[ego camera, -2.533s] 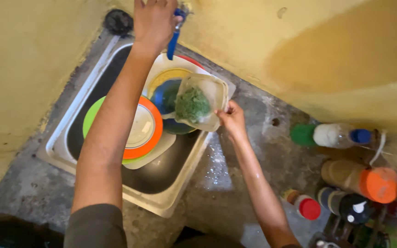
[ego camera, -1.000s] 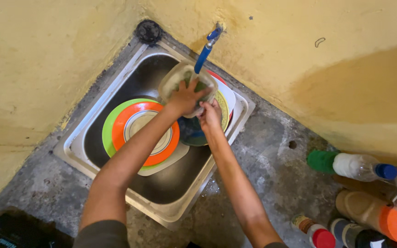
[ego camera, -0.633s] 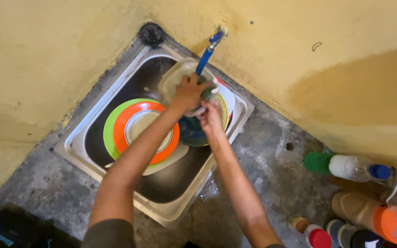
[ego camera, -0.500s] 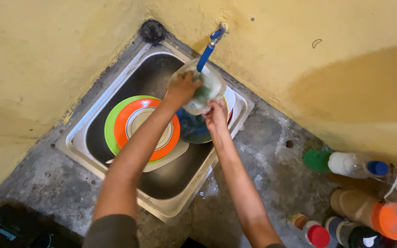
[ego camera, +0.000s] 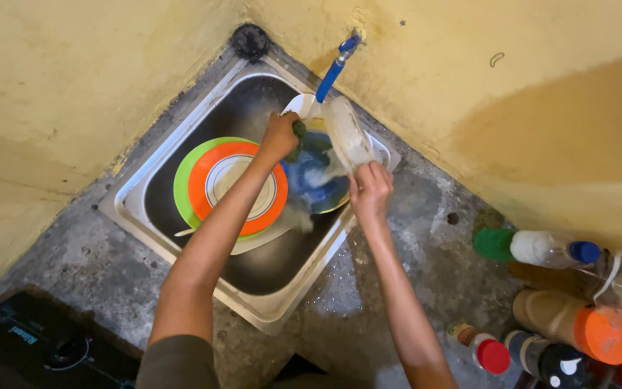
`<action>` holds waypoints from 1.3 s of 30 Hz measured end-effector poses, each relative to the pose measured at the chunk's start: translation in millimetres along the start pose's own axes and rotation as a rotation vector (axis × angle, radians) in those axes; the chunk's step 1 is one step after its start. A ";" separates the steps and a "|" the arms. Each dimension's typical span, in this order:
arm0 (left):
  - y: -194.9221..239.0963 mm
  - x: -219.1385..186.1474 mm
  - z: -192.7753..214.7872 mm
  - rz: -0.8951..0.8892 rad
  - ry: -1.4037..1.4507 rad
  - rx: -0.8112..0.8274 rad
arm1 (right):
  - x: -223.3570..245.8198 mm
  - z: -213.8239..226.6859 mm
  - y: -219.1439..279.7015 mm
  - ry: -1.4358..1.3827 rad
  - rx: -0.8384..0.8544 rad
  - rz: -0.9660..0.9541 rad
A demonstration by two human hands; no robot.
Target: The person washes a variety of dishes including plates, bowls, and a metal tray using a green sponge and soapy water in a sink, handling each item one at a time and rinsing them under a running faucet.
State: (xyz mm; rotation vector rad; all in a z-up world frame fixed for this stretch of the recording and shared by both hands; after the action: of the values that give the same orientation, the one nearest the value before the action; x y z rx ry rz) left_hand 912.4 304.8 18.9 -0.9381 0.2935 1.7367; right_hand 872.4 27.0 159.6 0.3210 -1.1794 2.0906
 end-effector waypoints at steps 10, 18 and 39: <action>-9.5 -83.7 46.2 0.255 0.050 0.209 | -69.0 -104.4 61.9 -0.918 -0.109 -1.068; -22.5 -47.1 31.0 0.076 -0.032 -0.002 | -114.3 -178.0 78.4 -1.188 -0.078 -1.218; -135.9 -197.2 82.3 -0.456 -0.574 -0.095 | -117.8 -198.6 60.7 -1.536 -0.103 -1.247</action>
State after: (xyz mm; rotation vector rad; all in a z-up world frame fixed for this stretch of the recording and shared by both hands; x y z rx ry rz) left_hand 1016.6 269.7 246.9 -0.4835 -0.3562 1.5184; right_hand 939.9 116.4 -51.2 2.1377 -1.1727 0.4119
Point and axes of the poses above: each hand's wrist, its own y-axis away from the middle knuckle, its own z-axis out of the back of the hand, x = y × z, the point moved 3 cm from there along -y, towards the middle knuckle
